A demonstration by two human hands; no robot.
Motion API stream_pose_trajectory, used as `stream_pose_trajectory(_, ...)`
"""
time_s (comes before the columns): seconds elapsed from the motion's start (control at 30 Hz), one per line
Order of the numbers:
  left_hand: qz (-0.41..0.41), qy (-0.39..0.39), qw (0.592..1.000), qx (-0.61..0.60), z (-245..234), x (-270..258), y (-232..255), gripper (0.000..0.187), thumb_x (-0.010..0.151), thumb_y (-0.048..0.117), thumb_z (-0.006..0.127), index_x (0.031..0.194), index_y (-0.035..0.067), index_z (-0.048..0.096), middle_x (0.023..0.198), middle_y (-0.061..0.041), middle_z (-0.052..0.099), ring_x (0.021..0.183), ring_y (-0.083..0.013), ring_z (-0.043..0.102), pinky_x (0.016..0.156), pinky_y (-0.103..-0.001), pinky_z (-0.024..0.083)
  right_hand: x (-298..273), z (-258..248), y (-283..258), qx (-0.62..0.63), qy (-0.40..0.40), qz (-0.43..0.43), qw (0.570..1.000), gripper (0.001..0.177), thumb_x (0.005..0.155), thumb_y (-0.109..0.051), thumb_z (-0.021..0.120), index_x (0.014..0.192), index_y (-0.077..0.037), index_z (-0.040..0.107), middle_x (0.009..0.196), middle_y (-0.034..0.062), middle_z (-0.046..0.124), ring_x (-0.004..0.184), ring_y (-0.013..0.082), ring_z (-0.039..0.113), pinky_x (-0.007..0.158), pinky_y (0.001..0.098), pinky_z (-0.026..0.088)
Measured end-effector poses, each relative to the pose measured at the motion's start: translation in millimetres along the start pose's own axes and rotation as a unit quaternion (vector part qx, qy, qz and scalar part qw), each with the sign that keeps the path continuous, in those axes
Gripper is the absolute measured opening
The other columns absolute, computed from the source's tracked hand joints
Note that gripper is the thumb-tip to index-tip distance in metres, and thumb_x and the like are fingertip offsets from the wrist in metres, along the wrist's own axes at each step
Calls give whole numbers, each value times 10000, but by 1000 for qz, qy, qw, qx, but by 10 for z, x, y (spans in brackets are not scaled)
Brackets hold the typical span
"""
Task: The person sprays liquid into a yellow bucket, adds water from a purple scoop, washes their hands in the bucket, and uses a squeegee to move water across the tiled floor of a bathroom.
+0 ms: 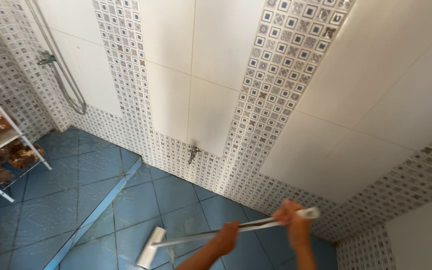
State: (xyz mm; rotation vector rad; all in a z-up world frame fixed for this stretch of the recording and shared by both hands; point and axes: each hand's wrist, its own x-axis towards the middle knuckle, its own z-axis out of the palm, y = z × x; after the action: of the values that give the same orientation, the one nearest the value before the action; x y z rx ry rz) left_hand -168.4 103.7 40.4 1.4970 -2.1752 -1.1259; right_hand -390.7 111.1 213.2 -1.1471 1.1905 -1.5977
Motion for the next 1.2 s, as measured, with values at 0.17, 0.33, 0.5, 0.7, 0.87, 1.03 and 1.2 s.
stream_pose_trajectory(0.17, 127, 38, 991, 19, 219, -157, 491, 257, 1028, 159, 591, 1211, 16, 482, 1184, -237, 596, 1142, -425, 566, 968, -522, 465, -168, -216, -791, 73, 7, 55, 996, 481, 996, -212, 606, 566, -133, 405, 462, 41, 342, 420, 172, 369, 609, 394, 498)
stream_pose_trajectory(0.33, 66, 9, 997, 36, -40, -466, 410, 257, 1037, 186, 581, 1215, 32, 480, 1157, -207, 613, 1115, -398, 593, 923, -521, 492, -435, 69, -682, 99, 19, 35, 994, 486, 977, -198, 629, 555, -133, 397, 467, 23, 320, 415, 157, 343, 573, 395, 471)
stream_pose_trajectory(0.5, 39, 41, 996, 63, -239, -725, -178, 219, 973, 64, 562, 1188, 36, 523, 1136, -210, 653, 1136, -394, 606, 948, -508, 499, -641, 534, -261, 125, 3, 40, 991, 478, 978, -209, 649, 566, -136, 417, 474, 20, 342, 420, 150, 361, 571, 374, 478)
stream_pose_trajectory(0.7, -16, 101, 991, 81, -638, -1180, -1191, 388, 974, 115, 565, 1339, 18, 472, 1362, -259, 552, 1293, -431, 508, 1097, -502, 420, -1150, 1427, 478, 103, -41, 34, 993, 437, 984, -239, 630, 593, -102, 490, 533, 66, 531, 502, 159, 541, 587, 372, 534)
stream_pose_trajectory(0.87, -81, 105, 975, 178, -1018, -1638, -1668, 636, 1009, 193, 597, 1522, -10, 281, 1598, -306, 259, 1518, -451, 259, 1251, -527, 250, -1516, 2175, 614, 98, -82, 70, 989, 440, 1002, -235, 620, 613, -67, 502, 552, 54, 505, 509, 147, 506, 762, 403, 620)
stream_pose_trajectory(1.03, -201, 58, 974, 84, -1272, -1979, -1931, 661, 1034, 199, 528, 1592, 118, 184, 1689, -184, 170, 1533, -444, 210, 1222, -491, 313, -1800, 2628, 521, 73, -130, 59, 987, 439, 1005, -254, 591, 617, -67, 508, 565, 40, 512, 549, 142, 557, 877, 413, 638)
stream_pose_trajectory(1.2, -168, 61, 979, 101, -1308, -2075, -1964, 676, 1030, 158, 506, 1610, 100, 163, 1688, -198, 175, 1537, -432, 226, 1235, -474, 301, -1819, 2653, 514, 67, -152, 53, 985, 473, 1021, -253, 618, 605, -79, 477, 573, 35, 514, 558, 138, 550, 882, 401, 638)
